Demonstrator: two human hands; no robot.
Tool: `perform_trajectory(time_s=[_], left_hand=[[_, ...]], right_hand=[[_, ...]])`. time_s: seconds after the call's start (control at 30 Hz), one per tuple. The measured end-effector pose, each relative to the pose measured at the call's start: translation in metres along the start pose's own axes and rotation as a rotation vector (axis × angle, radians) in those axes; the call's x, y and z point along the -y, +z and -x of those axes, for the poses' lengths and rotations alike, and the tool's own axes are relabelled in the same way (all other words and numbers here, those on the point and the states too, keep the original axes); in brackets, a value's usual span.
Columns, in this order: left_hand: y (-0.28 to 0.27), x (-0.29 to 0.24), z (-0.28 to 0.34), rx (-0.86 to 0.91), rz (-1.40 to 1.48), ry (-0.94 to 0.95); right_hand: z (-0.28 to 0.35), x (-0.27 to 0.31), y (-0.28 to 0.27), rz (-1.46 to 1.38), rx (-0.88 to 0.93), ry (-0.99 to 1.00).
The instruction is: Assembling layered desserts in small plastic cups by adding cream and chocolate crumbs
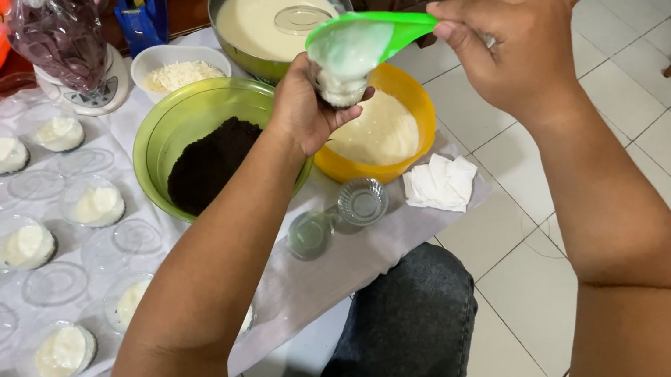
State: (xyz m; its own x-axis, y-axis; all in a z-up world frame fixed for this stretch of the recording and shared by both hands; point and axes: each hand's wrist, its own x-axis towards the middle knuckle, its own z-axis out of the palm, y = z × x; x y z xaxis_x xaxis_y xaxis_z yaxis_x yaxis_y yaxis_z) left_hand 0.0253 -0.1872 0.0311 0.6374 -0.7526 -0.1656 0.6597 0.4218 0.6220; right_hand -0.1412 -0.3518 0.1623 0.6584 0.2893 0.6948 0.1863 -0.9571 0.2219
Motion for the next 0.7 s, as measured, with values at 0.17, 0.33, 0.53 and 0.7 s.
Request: perform_trajectory(time_s=[0.17,0.33,0.53,0.7], left_hand=[[0.005,-0.004,0.009,-0.024,-0.013,-0.036],[0.01,-0.009,0.019,-0.002,-0.092,-0.05],[0.018,-0.016,0.032,-0.076,-0.192,-0.11],[0.005,-0.013,0.017,-0.08,-0.122,-0.173]], right_hand=[[0.002,0.001,0.001,-0.01,-0.047,0.019],[0.007,0.002,0.004,-0.044,-0.03,0.052],[0.01,0.007,0.004,-0.039,-0.032,0.069],[0.014,0.009,0.009,-0.003,-0.102,0.068]])
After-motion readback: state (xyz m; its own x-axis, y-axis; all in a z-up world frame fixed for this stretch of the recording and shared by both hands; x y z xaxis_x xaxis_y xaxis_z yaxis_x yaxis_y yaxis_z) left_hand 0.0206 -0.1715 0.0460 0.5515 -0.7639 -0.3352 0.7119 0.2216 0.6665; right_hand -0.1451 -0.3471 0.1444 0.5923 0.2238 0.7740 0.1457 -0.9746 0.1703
